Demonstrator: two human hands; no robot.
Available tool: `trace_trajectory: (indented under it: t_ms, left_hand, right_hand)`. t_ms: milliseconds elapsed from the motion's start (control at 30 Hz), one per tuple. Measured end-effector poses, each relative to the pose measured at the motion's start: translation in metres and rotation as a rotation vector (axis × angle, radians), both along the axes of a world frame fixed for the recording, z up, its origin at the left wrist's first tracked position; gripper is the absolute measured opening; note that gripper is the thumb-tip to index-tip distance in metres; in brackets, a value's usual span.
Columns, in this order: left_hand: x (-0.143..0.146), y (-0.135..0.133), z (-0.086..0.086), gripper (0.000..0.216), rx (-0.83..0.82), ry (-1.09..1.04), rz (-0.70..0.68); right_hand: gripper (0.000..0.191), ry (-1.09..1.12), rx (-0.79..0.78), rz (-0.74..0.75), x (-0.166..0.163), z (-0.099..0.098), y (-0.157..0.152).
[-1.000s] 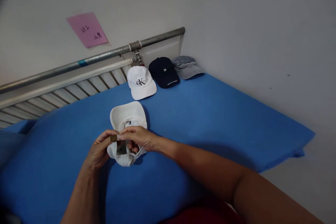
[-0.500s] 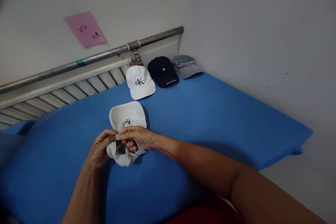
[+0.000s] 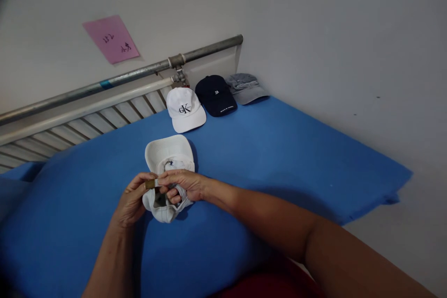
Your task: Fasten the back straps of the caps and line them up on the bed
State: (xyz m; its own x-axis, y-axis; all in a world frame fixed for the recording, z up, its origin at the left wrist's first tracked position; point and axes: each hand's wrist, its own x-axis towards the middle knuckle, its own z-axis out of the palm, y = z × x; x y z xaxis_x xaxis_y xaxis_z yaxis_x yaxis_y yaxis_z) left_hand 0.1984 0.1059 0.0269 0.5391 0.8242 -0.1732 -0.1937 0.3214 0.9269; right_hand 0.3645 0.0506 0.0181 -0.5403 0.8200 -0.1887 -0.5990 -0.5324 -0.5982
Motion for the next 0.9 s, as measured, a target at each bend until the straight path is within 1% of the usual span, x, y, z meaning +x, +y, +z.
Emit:
trace_trajectory:
  t_ms: [267,433,533,667,733,800,900]
  left_hand:
    - [0.0021,-0.0002,0.0009,0.023,-0.007,0.019,-0.038]
    - [0.0006,-0.0008,0.0021,0.023,-0.011,0.036,-0.036]
    - [-0.0009,-0.0004,0.0022,0.025,-0.008,0.028,-0.021]
    - [-0.0025,0.0003,0.0017,0.024,0.017,0.032,0.000]
    - [-0.0027,0.0002,0.0013,0.023,0.016,0.046,-0.014]
    - [-0.0026,-0.0001,0.0009,0.023,0.012,0.056,-0.039]
    - [-0.0027,-0.0001,0.0002,0.023,0.015,0.050,-0.076]
  right_hand:
    - [0.030,-0.074,0.033,-0.072,-0.0012,-0.0043,0.0001]
    - [0.031,-0.074,0.062,-0.050,-0.0003,-0.0010,-0.0014]
    - [0.028,-0.145,0.118,-0.112,-0.0012,0.0021,-0.0033]
    - [0.017,-0.316,0.218,-0.263,-0.0012,0.0048,-0.0058]
    - [0.016,-0.318,0.245,-0.324,-0.0006,0.0051,-0.0062]
    - [0.018,-0.286,0.271,-0.346,-0.0003,0.0048,-0.0062]
    - [0.020,-0.280,0.310,-0.329,0.0002,0.0040,-0.0060]
